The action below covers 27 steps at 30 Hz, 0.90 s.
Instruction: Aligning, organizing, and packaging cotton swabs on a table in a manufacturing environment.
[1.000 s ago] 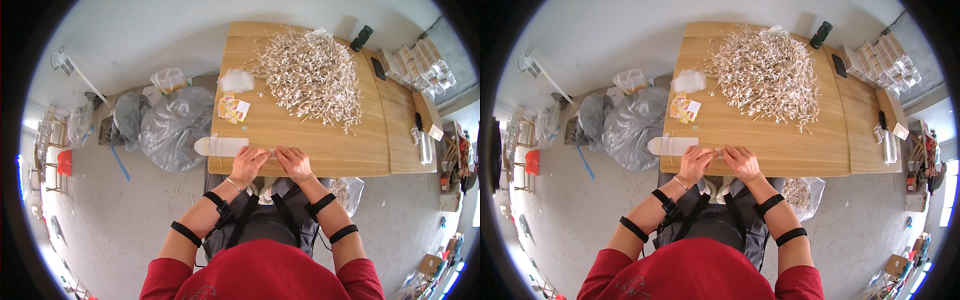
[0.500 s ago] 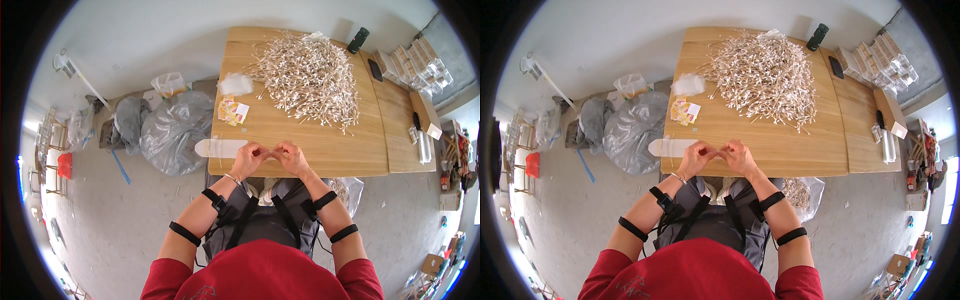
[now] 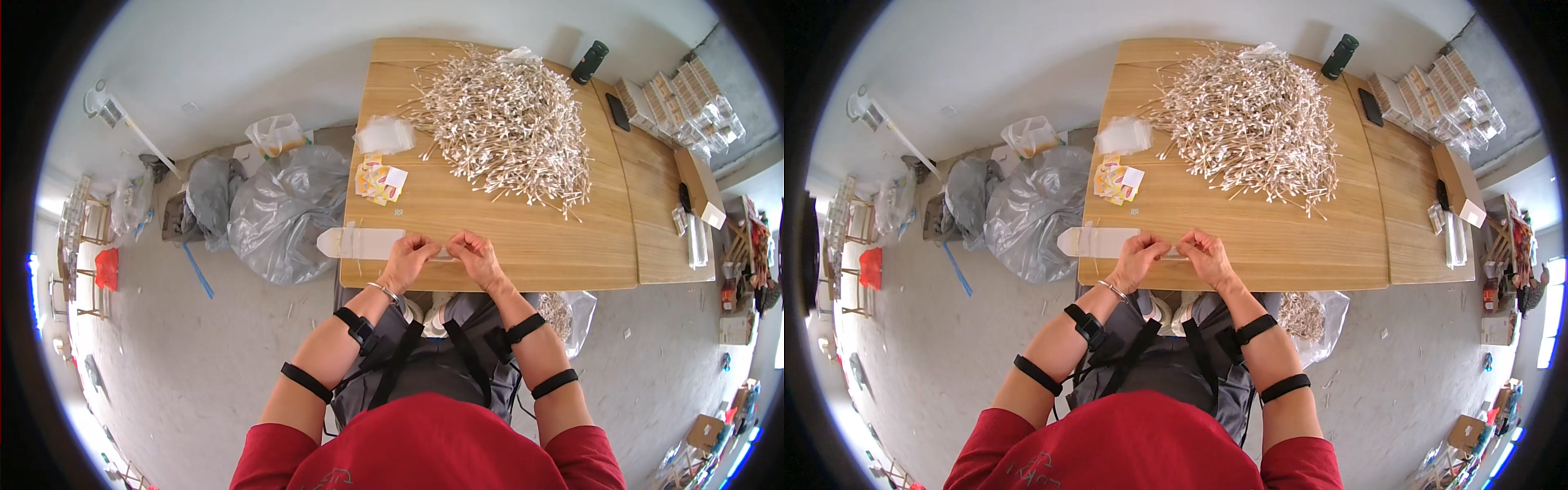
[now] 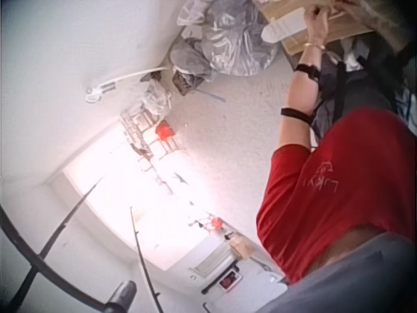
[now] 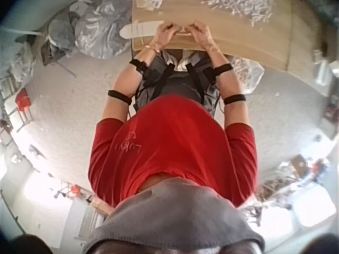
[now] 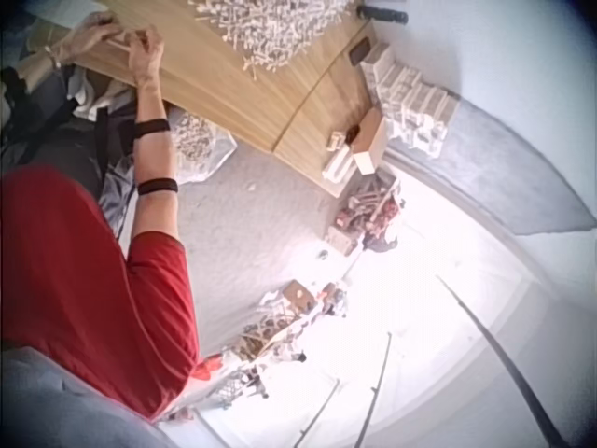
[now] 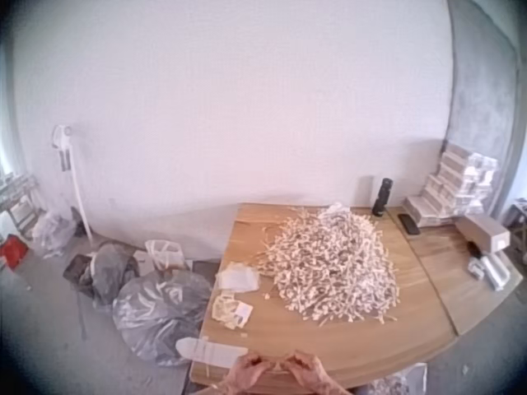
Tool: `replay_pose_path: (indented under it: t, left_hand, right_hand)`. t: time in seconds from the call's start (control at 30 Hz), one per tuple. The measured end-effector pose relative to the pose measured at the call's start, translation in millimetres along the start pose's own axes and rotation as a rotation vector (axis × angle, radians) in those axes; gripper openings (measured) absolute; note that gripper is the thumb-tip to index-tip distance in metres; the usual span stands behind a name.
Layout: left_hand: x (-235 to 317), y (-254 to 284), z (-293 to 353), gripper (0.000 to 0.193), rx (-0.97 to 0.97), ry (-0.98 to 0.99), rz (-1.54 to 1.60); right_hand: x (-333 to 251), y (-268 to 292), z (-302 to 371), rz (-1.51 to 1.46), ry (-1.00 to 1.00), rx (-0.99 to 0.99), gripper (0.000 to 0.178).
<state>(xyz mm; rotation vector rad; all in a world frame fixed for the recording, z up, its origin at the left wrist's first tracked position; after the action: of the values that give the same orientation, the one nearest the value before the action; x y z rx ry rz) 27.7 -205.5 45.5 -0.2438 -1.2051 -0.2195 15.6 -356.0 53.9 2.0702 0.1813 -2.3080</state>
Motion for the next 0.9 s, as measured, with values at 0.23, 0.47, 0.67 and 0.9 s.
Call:
replay_pose_path:
  t: [0.23,0.47,0.67,0.9]
  left_hand:
    - [-6,1,-4,0.013,-0.017,0.015,0.148]
    - [16,4,6,0.013,0.056,-0.25,-0.201]
    - [30,5,21,0.014,0.108,-0.382,-0.354]
    - [45,7,31,0.009,0.163,-0.534,-0.393]
  right_hand:
    - [-4,-3,1,-0.114,-0.013,-0.003,0.005]
    - [-23,2,8,0.233,0.223,0.05,0.005]
    - [-61,-5,19,0.602,0.419,0.138,0.014]
    - [-74,-28,18,0.717,0.499,0.097,0.008]
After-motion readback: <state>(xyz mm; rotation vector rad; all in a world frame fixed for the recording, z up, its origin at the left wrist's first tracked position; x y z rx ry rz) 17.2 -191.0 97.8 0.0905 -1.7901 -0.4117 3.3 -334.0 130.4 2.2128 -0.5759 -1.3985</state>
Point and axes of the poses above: each hand's wrist, its own z-axis away from the middle knuckle, its own y-axis out of the back of the hand, x = y × z, the point moved 7 cm from there along -z, towards the middle knuckle, and after that the axes turned 4 degrees about -z, right-handed, at the moved point
